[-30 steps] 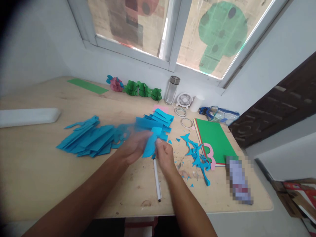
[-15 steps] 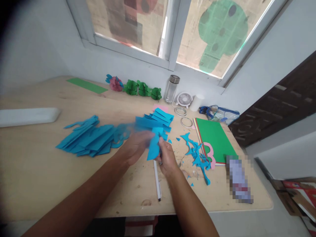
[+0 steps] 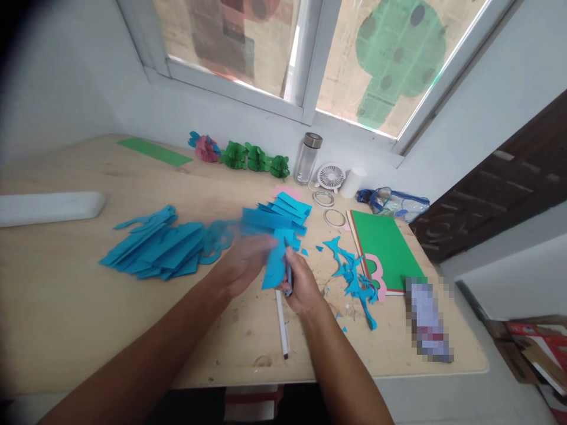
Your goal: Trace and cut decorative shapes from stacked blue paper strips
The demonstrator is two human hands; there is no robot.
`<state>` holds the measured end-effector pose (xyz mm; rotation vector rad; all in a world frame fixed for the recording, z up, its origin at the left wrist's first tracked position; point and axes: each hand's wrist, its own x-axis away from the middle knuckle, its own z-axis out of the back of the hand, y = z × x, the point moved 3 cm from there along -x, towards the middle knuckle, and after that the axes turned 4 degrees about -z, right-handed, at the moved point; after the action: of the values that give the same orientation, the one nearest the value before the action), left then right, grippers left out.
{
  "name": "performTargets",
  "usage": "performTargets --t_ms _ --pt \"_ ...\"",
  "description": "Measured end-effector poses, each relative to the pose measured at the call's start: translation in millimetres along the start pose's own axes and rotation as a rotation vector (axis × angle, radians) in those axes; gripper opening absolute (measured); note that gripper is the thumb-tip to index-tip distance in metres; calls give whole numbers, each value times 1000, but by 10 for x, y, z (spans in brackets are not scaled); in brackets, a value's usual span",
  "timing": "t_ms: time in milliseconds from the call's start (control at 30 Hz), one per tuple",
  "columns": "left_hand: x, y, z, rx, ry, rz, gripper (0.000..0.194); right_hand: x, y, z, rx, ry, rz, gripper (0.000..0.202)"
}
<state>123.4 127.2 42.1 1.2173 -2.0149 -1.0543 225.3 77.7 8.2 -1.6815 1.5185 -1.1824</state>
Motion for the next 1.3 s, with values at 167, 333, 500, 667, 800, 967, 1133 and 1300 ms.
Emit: performTargets --t_ms 167,333,500,667,800,967,1133,1300 --pt "25 22 -8 -2 -2 20 23 1 9 16 1 5 17 44" --pt "7 24 -11 36 -46 -3 25 -6 29 18 -111 -38 0 43" --pt "-37 -47 9 81 -122 24 24 -11 34 22 -194 -90 -35 42" --pt "-48 -66 23 72 -134 16 25 -8 16 23 -177 -70 -17 44" --pt "-37 -18 23 -8 -81 -34 27 -2 -9 7 -119 -45 42 45" --pt "10 75 8 -180 10 -100 30 0 -44 -25 -39 -1 93 52" --pt "42 126 -10 -257 49 -149 32 3 -62 -38 -6 34 92 55" --pt "38 150 -1 -313 48 -199 28 3 -56 -24 -3 18 67 55"
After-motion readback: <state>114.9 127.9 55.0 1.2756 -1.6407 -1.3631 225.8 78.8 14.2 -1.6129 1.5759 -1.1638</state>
